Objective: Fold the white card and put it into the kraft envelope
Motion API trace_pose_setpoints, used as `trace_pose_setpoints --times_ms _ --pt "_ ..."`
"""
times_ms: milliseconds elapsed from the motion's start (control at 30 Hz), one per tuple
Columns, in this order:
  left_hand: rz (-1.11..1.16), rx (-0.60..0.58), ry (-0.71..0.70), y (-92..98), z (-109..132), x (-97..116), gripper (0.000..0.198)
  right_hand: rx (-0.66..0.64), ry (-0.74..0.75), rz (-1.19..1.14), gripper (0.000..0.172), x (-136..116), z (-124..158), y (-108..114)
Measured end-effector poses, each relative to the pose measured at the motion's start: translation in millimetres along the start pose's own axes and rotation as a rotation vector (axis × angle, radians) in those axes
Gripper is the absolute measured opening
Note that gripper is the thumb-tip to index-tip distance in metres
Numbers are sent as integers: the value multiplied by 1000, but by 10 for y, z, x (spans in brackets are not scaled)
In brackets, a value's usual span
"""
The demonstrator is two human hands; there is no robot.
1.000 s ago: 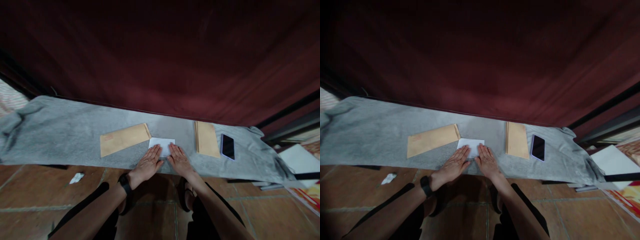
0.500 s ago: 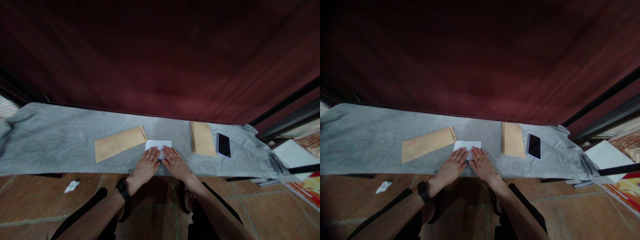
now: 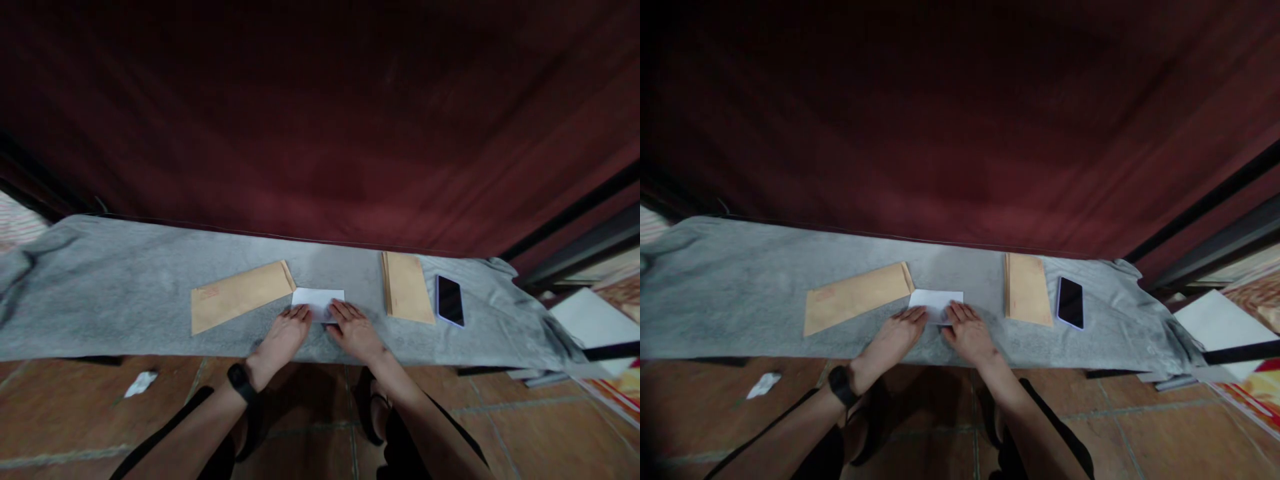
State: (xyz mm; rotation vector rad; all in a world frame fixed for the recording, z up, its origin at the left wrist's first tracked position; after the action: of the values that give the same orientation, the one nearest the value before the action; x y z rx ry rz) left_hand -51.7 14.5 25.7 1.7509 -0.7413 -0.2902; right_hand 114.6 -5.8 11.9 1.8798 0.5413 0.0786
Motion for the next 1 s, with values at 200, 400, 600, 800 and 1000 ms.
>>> trace_pose_setpoints --times_ms 200,400,600,800,1000 --pt "194 184 188 268 -154 -202 25 1 -140 -129 46 214 -110 186" --pt "878 516 632 299 -241 -524 73 258 -544 -733 40 409 -176 249" --pt "1487 310 798 116 -268 -284 62 185 -829 -1343 43 107 -182 52" --pt "1329 244 675 124 -288 -263 46 152 -893 -1434 38 93 -179 80" --pt "1207 57 559 44 -346 -284 37 194 -1018 -1410 41 291 -139 61"
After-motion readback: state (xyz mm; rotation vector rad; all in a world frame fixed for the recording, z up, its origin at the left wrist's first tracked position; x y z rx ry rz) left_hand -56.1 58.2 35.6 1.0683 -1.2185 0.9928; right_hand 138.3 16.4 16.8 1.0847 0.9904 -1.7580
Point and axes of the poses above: each hand's wrist, its own z-axis away from the middle knuckle, its own y-axis out of the back of the hand, x = y × z, the point moved 5 cm from there along -z, towards the middle knuckle, and after that the axes turned 13 degrees about x, right-handed, at the moved point
